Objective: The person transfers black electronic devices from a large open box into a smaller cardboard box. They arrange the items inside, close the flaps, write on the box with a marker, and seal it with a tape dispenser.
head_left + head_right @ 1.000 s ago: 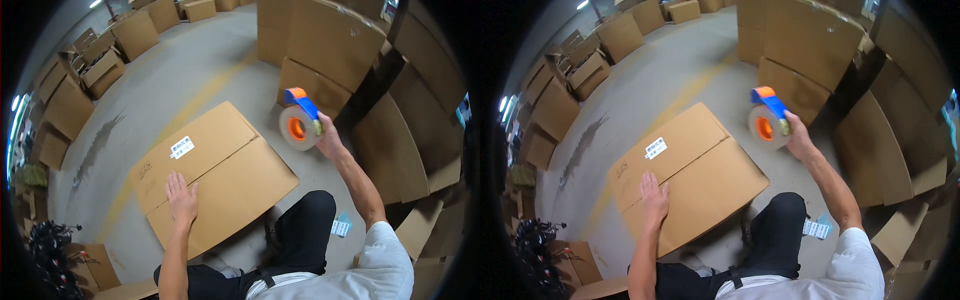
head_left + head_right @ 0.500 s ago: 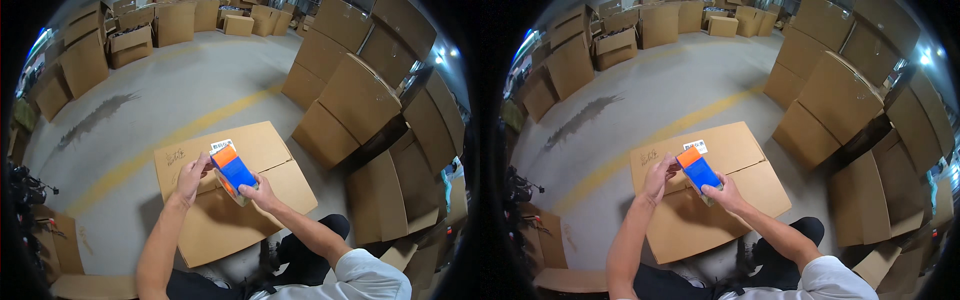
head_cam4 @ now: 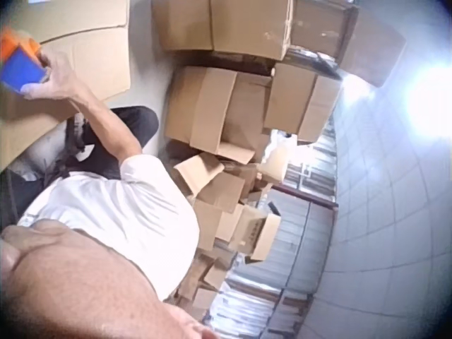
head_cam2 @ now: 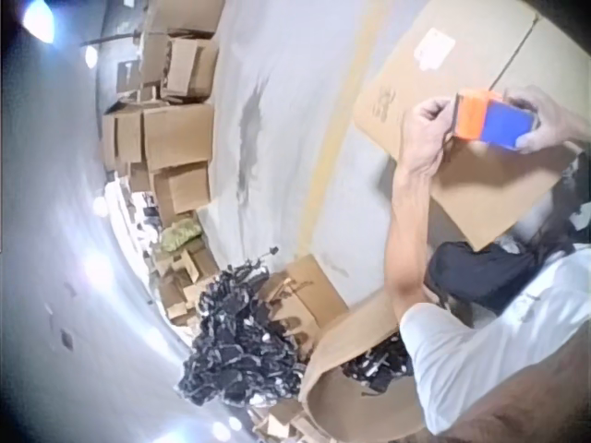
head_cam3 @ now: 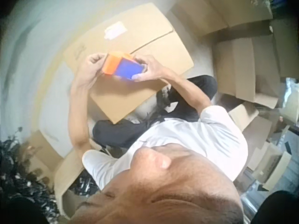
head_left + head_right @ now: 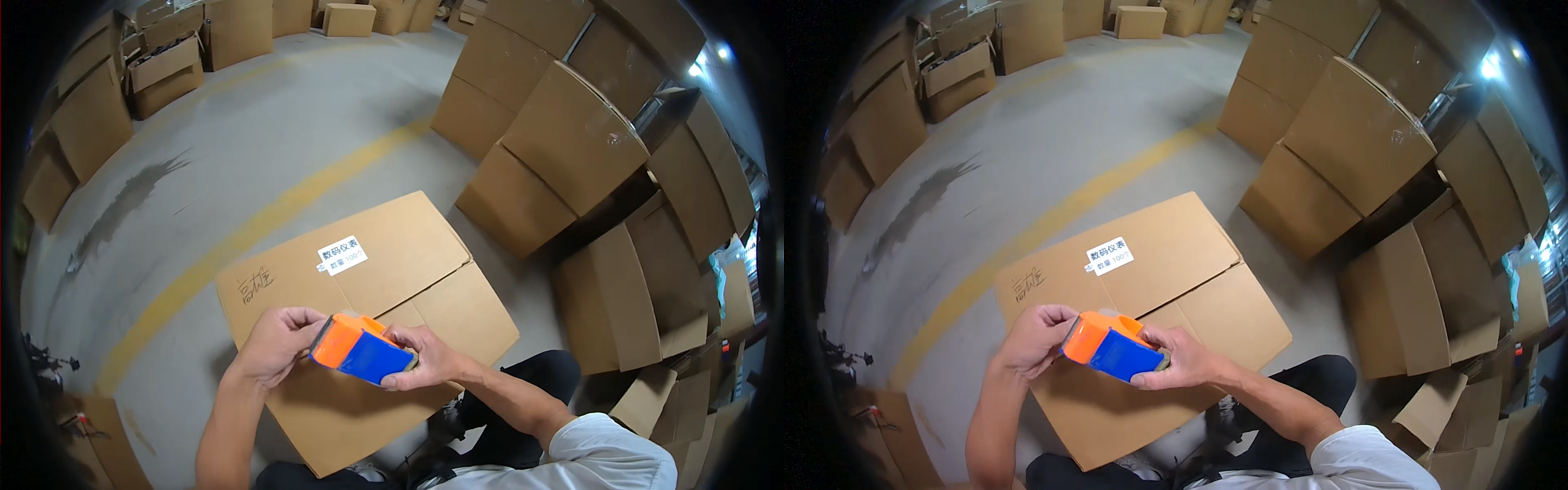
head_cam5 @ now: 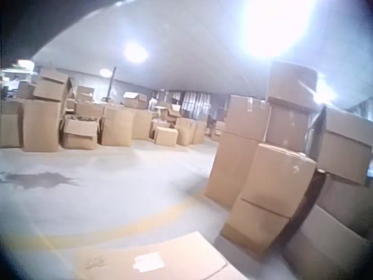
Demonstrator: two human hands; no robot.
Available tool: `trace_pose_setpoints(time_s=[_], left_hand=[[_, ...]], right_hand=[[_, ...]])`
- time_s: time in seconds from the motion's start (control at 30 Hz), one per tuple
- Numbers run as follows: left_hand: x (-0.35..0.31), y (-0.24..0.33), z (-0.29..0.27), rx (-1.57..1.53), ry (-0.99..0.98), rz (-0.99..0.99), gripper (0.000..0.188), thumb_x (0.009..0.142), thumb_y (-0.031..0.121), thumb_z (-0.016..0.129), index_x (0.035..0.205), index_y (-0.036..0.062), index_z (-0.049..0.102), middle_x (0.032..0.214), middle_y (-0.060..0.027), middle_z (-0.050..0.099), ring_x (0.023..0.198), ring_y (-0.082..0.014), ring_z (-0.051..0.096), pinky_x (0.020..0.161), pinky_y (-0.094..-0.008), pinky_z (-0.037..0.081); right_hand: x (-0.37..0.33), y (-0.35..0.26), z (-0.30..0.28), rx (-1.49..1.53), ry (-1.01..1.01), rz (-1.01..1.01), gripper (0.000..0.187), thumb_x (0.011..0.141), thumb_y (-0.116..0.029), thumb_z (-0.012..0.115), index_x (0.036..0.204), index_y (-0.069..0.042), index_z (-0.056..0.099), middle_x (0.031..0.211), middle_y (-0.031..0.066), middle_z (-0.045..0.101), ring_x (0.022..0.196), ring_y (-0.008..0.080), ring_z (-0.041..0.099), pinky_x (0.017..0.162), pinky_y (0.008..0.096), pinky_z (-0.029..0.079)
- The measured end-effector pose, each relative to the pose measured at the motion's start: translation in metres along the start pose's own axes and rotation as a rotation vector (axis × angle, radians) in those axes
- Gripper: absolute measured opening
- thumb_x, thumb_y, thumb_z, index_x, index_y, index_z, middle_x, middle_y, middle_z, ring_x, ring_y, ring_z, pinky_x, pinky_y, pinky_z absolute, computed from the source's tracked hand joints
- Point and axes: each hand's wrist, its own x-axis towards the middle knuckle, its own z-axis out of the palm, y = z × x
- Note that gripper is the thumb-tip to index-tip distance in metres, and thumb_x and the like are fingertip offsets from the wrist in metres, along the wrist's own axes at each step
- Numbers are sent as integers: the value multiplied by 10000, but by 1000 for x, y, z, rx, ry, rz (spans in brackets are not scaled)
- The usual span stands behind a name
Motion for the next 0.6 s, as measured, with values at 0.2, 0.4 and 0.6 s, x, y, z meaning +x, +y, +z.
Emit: trace_pose_setpoints(time_s=[0.2, 0.4, 0.6], left_hand=[[9, 14, 0, -51, -65, -49, 178, 933, 57, 745, 1056, -63, 697, 955, -85, 727, 805, -115, 673, 735, -259, 561], [26, 22, -13, 487, -184, -107, 168, 866, 25, 756, 1010, -30, 691, 899, -31, 694, 779, -75, 634, 703, -228, 528], [3, 34, 8, 898, -135, -135, 143, 840, 71, 780, 923, -22, 710, 731, -10, 673, 732, -46, 604, 670, -232, 512]], right_hand=[[3, 12, -5, 70, -17, 0, 507, 779, -332, 872, 1070, 5, 630, 985, 93, 675, 918, 165, 633, 869, 330, 505], [2, 6, -3, -161, -61, -178, 496, 739, -303, 881, 969, -1, 561, 853, 121, 534, 810, 293, 547, 732, 397, 466], [1, 8, 8, -238, -104, -316, 475, 759, -349, 830, 914, -17, 528, 863, 140, 540, 869, 346, 538, 790, 447, 448]])
